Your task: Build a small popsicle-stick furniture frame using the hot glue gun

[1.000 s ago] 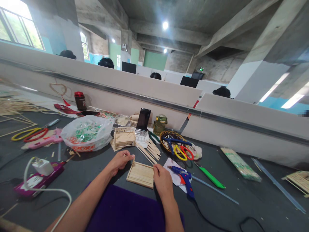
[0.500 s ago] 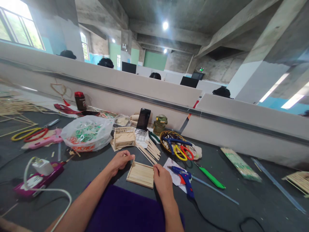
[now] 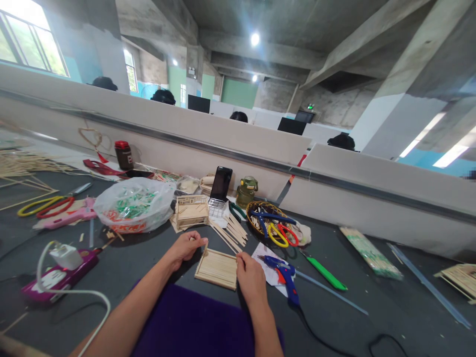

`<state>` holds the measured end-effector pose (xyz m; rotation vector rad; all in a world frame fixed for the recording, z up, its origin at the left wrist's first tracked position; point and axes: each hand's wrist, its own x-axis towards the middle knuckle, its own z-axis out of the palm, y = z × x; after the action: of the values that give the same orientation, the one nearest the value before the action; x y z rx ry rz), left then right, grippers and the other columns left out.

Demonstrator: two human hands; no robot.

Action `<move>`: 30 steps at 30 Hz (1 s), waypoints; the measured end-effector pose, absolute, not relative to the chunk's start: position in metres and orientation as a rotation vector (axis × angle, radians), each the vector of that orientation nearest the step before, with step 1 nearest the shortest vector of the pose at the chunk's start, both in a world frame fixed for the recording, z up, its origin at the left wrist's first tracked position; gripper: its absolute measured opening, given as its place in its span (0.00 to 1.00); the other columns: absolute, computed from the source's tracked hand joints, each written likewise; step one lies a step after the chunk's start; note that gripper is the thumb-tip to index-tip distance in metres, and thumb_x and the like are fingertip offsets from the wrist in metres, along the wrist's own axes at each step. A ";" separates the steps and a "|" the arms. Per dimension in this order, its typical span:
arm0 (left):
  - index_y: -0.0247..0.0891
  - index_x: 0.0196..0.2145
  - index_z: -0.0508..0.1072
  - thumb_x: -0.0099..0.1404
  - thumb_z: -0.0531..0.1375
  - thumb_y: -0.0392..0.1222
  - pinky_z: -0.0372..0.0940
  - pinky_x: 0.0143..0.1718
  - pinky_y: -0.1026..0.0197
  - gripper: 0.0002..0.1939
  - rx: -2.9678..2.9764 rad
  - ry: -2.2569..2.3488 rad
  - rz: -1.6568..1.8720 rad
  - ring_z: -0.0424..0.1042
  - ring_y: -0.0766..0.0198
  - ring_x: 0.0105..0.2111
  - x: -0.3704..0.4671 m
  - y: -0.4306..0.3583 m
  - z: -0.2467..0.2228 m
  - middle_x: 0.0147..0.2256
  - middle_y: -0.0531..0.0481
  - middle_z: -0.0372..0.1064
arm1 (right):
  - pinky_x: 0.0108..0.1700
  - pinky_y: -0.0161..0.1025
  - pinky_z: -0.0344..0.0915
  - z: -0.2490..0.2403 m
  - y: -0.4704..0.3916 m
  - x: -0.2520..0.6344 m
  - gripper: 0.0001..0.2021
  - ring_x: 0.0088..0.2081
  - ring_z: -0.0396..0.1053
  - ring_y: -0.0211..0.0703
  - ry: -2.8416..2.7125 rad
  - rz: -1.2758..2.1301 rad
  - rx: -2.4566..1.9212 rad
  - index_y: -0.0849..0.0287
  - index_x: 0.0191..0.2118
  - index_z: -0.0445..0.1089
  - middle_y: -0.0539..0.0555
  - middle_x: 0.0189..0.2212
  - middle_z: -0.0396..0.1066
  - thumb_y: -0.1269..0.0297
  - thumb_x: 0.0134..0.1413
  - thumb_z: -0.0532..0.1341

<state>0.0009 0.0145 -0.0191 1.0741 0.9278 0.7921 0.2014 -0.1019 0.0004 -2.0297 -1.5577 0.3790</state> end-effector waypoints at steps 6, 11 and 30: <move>0.40 0.23 0.57 0.46 0.68 0.53 0.31 0.13 0.70 0.23 1.069 0.925 0.785 0.37 0.78 0.11 0.001 0.014 -0.018 0.10 0.67 0.44 | 0.33 0.34 0.59 -0.001 -0.102 0.202 0.16 0.33 0.71 0.44 -1.562 0.370 -2.015 0.54 0.39 0.73 0.52 0.31 0.75 0.62 0.57 0.47; 0.40 0.22 0.57 0.46 0.68 0.53 0.31 0.13 0.70 0.23 1.070 0.936 0.791 0.37 0.78 0.11 0.001 0.013 -0.017 0.10 0.67 0.44 | 0.33 0.34 0.59 -0.002 -0.102 0.202 0.16 0.34 0.71 0.44 -1.557 0.366 -2.011 0.54 0.39 0.73 0.52 0.32 0.75 0.62 0.57 0.47; 0.40 0.23 0.57 0.46 0.67 0.53 0.32 0.12 0.70 0.23 1.090 0.930 0.788 0.37 0.77 0.11 0.001 0.014 -0.017 0.10 0.67 0.45 | 0.33 0.34 0.59 0.002 -0.103 0.200 0.16 0.33 0.71 0.44 -1.558 0.381 -2.020 0.55 0.38 0.73 0.52 0.31 0.75 0.62 0.57 0.47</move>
<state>0.0011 0.0138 -0.0171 1.0896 0.9301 0.7882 0.2000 -0.1028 0.0025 -2.0196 -1.5577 0.3812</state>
